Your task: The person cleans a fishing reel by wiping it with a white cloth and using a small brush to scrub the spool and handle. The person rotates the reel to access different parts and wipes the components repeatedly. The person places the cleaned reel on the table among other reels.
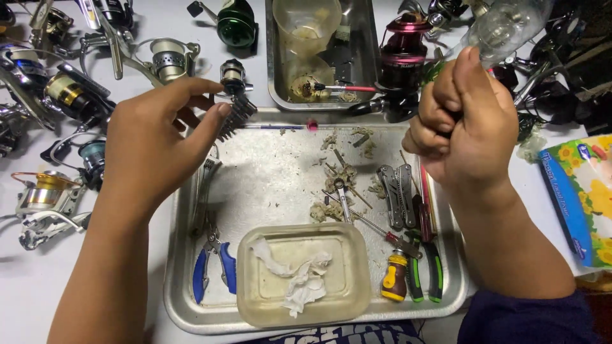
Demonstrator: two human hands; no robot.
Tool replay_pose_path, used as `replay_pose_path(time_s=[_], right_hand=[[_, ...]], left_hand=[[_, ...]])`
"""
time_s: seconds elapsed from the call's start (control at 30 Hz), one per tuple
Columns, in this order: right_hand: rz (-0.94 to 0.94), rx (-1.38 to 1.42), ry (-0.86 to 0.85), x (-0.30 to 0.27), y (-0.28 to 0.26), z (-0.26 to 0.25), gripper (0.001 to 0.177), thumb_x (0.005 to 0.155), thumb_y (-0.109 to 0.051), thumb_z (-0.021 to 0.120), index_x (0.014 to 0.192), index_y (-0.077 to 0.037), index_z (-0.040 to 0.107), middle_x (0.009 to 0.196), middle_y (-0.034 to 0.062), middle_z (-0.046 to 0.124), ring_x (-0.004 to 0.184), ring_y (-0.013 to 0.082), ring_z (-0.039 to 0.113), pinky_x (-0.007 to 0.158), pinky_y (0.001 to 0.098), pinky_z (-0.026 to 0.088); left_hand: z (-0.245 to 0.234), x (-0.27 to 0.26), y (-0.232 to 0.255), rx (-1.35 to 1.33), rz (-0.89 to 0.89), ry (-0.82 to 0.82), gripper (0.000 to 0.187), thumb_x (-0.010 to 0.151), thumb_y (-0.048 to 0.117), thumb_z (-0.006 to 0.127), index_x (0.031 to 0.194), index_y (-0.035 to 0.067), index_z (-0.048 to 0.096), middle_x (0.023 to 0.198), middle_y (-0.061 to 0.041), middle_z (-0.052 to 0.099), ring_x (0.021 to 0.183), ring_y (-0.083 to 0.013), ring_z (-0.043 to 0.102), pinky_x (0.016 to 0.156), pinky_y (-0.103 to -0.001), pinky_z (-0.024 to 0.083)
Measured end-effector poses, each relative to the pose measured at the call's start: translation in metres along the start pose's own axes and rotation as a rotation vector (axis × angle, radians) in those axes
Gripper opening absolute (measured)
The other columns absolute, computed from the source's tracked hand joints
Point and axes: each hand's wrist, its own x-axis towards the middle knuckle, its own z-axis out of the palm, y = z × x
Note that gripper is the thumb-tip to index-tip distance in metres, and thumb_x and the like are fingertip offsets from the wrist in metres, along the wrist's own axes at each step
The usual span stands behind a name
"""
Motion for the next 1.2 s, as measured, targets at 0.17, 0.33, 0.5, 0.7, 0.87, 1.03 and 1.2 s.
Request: replay_pose_path(time_s=[0.17,0.33,0.5,0.7,0.87,1.03,1.2], right_hand=[[0.076,0.007,0.049,0.001,0.000,0.005,0.044,0.100,-0.044,0.051,0.068,-0.018,0.035,0.053,-0.0039,0.025,0.036,0.0058,0.020,0.031,0.0217,0.013],[0.089,0.052,0.035,0.002,0.010,0.001,0.044,0.101,-0.043,0.051,0.068,-0.017,0.036,0.053,-0.0029,0.025,0.038,0.0063,0.017,0.032,0.0206,0.014],[0.077,0.047,-0.033,-0.001,0.018,0.002,0.044,0.101,-0.045,0.051,0.069,-0.018,0.038,0.054,-0.0040,0.029,0.037,0.0055,0.023,0.031,0.0203,0.017],[0.125,0.087,-0.010,-0.006,0.024,0.003,0.044,0.100,-0.044,0.054,0.070,-0.016,0.038,0.054,-0.0023,0.029,0.038,0.0064,0.021,0.033,0.0209,0.016],[0.109,0.073,0.002,-0.010,0.027,0.002,0.044,0.100,-0.045,0.054,0.071,-0.016,0.039,0.055,-0.0026,0.031,0.039,0.0070,0.022,0.033,0.0220,0.018],[0.164,0.112,-0.022,-0.019,0.034,0.002,0.044,0.102,-0.042,0.052,0.070,-0.015,0.037,0.056,-0.0017,0.028,0.041,0.0074,0.020,0.035,0.0209,0.018],[0.195,0.111,-0.064,-0.030,0.026,-0.009,0.046,0.102,-0.045,0.054,0.068,-0.017,0.040,0.055,-0.0041,0.032,0.038,0.0069,0.026,0.032,0.0200,0.023]], left_hand=[[-0.005,-0.004,0.011,-0.044,0.096,0.042,0.016,0.103,0.011,0.075,0.115,0.000,0.076,0.094,-0.009,0.076,0.068,-0.0162,0.066,0.061,-0.029,0.053],[0.001,-0.002,0.024,-0.081,0.178,0.026,0.021,0.102,0.016,0.070,0.112,-0.001,0.076,0.104,-0.013,0.079,0.082,-0.0207,0.074,0.061,-0.031,0.059],[0.018,0.002,0.038,-0.171,0.068,-0.249,0.048,0.097,0.039,0.061,0.136,0.011,0.057,0.129,-0.010,0.062,0.095,-0.0202,0.064,0.079,-0.035,0.058],[0.050,-0.012,0.061,-0.294,0.118,-0.514,0.066,0.096,0.055,0.051,0.148,0.015,0.046,0.140,-0.017,0.057,0.121,-0.0309,0.058,0.098,-0.046,0.051],[0.060,-0.020,0.063,-0.466,0.342,-0.325,0.033,0.092,0.011,0.069,0.123,0.004,0.060,0.110,-0.014,0.071,0.096,-0.0301,0.070,0.080,-0.039,0.055],[0.050,-0.007,0.058,-0.413,0.463,-0.155,0.025,0.095,0.003,0.072,0.118,0.003,0.063,0.102,-0.012,0.075,0.093,-0.0266,0.074,0.081,-0.036,0.065],[0.057,0.003,0.033,-0.077,0.294,-0.015,0.013,0.097,0.006,0.071,0.107,0.007,0.064,0.084,-0.010,0.072,0.073,-0.0287,0.066,0.054,-0.041,0.049]])
